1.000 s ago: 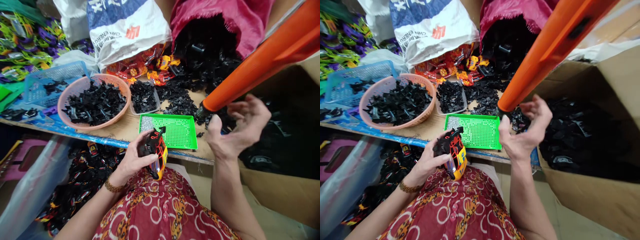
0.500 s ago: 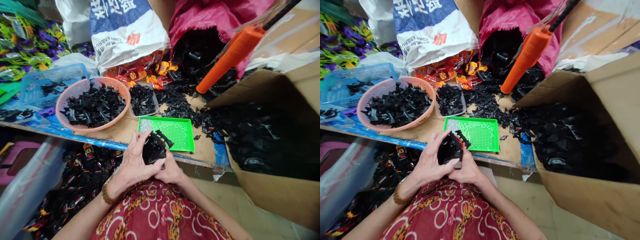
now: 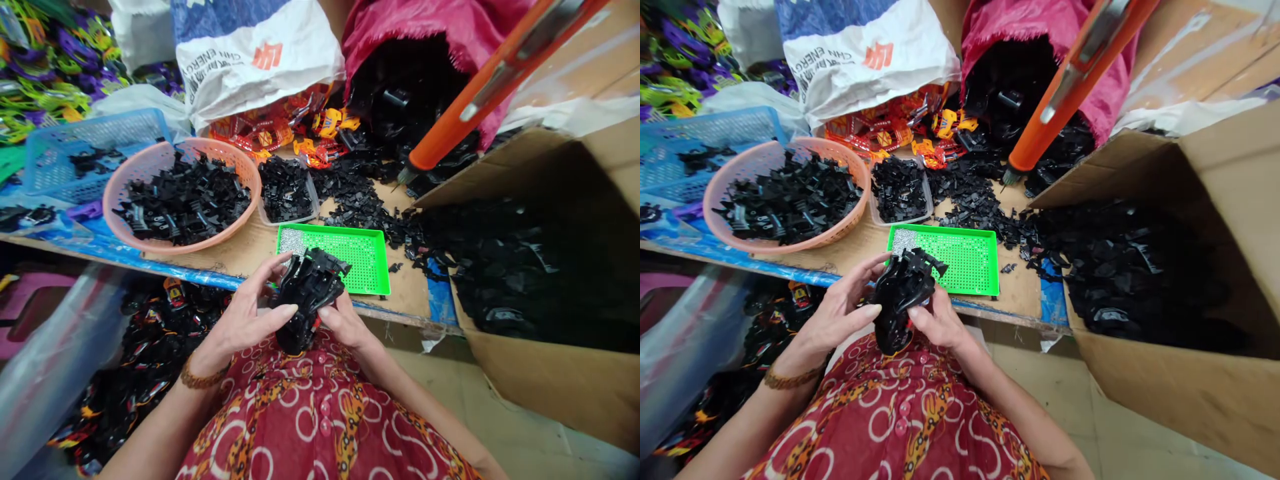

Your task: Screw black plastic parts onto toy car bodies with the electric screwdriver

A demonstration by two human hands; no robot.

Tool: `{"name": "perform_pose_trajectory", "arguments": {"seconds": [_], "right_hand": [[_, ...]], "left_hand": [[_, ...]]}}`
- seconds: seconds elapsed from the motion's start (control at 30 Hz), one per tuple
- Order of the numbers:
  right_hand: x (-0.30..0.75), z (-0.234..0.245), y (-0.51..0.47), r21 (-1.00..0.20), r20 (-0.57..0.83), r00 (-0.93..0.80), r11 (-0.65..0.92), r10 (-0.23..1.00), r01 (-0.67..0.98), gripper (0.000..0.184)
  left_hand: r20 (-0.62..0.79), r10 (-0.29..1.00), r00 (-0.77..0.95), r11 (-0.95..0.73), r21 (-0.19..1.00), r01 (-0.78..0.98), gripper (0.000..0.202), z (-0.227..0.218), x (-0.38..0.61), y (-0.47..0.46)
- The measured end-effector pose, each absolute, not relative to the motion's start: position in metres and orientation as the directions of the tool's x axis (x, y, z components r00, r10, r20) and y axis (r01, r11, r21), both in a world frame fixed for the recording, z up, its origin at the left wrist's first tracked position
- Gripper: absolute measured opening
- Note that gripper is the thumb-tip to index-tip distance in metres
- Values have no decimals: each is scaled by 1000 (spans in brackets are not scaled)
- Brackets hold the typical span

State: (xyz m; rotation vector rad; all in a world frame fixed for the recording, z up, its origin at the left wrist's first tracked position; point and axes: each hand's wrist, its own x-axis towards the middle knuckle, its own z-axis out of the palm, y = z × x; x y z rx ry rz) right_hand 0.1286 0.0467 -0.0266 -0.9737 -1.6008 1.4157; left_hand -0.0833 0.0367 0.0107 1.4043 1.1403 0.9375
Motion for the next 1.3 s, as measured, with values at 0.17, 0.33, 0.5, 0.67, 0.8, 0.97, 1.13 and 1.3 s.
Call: {"name": "perform_pose_trajectory", "arguments": {"seconds": [0.17,0.33,0.5,0.67,0.8,0.97,1.13,1.3], "right_hand": [[127,-6,57,-952,181,-392,260,902,161,27],[122,-6,55,-906,256,-365,354,895,232,24],[122,-3,54,-914,181,-378,297,908,276,34],[127,6,56,-980,70,-419,140,905,139,77],[128,11,54,-980,36,-486,127,873,155,81],[121,12,50,-974,60,-510,163,858,160,79],[130,13,46,-964,13,-597,168,802,205,75],[143,5,51,-967,42,-641,192,766,166,49]], "left_hand": [[-6,966,258,-15,997,77,80,1,-79,35],[10,973,232,-27,997,69,93,-4,-74,36],[-44,982,184,40,999,21,96,-4,-68,39],[-258,966,4,245,912,-329,69,2,-60,46],[-424,902,-80,343,817,-464,55,7,-55,52],[-397,900,-181,299,862,-409,71,4,-51,56],[-293,934,-207,211,916,-342,77,0,-82,33],[-209,773,-599,182,978,-106,69,-13,-204,-35]]}}
